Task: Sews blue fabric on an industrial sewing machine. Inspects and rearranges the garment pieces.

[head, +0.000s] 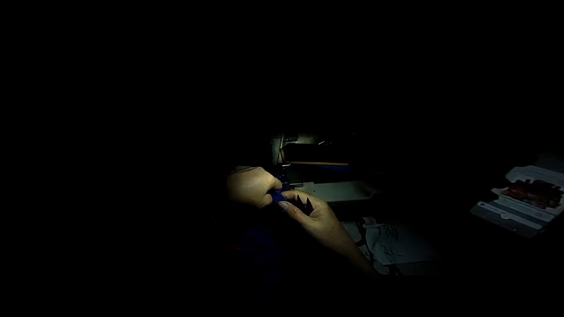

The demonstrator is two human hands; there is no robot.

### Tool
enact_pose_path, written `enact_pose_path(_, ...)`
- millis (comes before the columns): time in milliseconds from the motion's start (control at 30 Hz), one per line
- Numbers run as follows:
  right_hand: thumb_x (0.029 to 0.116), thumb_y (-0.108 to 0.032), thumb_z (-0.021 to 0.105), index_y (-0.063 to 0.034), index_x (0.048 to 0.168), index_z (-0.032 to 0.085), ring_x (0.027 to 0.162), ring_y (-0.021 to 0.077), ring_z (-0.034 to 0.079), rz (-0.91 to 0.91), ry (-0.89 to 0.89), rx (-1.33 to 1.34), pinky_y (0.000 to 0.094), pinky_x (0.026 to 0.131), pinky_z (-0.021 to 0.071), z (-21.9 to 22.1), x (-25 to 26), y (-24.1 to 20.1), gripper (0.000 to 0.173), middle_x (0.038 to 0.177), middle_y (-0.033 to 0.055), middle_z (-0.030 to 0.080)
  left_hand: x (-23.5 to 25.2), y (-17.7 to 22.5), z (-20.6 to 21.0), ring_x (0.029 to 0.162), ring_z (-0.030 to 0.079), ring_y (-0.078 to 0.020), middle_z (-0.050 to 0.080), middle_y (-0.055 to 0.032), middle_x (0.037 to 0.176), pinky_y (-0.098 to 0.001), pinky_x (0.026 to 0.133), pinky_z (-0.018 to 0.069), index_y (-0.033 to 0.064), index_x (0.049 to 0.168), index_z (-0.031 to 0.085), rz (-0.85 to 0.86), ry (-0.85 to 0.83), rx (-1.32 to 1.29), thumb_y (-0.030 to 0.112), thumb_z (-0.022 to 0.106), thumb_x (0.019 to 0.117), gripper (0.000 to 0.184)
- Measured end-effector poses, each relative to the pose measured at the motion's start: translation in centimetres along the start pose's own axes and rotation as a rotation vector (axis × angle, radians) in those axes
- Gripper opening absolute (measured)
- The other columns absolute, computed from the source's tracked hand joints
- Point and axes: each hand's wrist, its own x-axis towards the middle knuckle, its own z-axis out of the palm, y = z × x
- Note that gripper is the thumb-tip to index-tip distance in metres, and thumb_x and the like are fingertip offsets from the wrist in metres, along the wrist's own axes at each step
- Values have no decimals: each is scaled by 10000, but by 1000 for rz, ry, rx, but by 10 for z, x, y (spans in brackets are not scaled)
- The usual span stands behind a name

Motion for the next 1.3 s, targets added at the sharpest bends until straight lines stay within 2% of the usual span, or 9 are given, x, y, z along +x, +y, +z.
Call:
enact_pose_path(67,997,-116,599,-88,1192,701,519,36,555,103,-11,-24,185,455,482,-5,4,-3,222,823,5,675,0,-3,-16,728,596,-237,628,-114,790,-438,666,470,19,1036,676,28,-1,-18,90,570,988,137)
enact_pose_path(133,1000,-140,622,-94,1171,713,568,44,587,175,-16,-48,194,505,494,-7,6,-2,199,835,-1,696,0,-8,-22,740,589,-239,640,-144,813,-414,697,479,-31,1061,691,21,28,-53,36,573,983,156)
enact_pose_path(300,981,-190,657,-88,1005,682,473,46,546,96,-97,54,202,444,493,-3,-3,-12,108,678,-18,622,3,0,-11,776,638,-266,679,-113,862,-499,714,508,104,1244,679,47,-30,-40,51,573,942,325)
enact_pose_path(433,1029,-161,570,-36,1153,653,443,54,528,217,-121,-42,216,451,484,-10,5,-9,194,611,-1,590,1,1,-17,860,654,-292,677,-150,909,-496,763,509,9,1049,696,61,-76,14,67,567,972,161)
enact_pose_path(533,1020,-134,599,-3,1112,611,439,60,523,253,-103,-103,215,450,483,-11,11,-4,160,614,16,575,-7,0,-29,829,639,-273,673,-144,870,-460,747,493,20,1027,723,27,-9,54,95,563,992,180)
enact_pose_path(800,992,-215,642,-58,1084,690,512,31,550,139,-87,-91,200,486,493,-5,-3,-5,188,695,-22,633,0,8,-9,917,675,-294,704,-130,1022,-515,818,529,152,1388,615,14,-42,79,236,570,1032,368)
enact_pose_path(1000,950,-246,698,-80,1056,723,533,4,559,94,2,-148,185,507,498,-6,-8,-6,199,732,-43,670,1,4,8,904,692,-324,707,-138,930,-533,756,528,76,1011,742,59,136,160,239,570,1024,237)
enact_pose_path(1167,1007,-158,637,-28,1011,708,470,39,496,197,74,-324,211,464,452,-21,10,-13,148,644,1,600,-9,-14,-26,703,589,-138,647,-45,760,-341,659,467,66,911,738,107,55,-78,172,675,958,131)
enact_pose_path(1300,969,-128,642,-68,1127,719,619,77,595,-31,97,-402,267,569,534,-15,18,-5,186,896,37,680,-12,-17,-31,706,571,-87,635,-22,760,-283,666,463,65,926,737,140,31,-141,117,678,936,79)
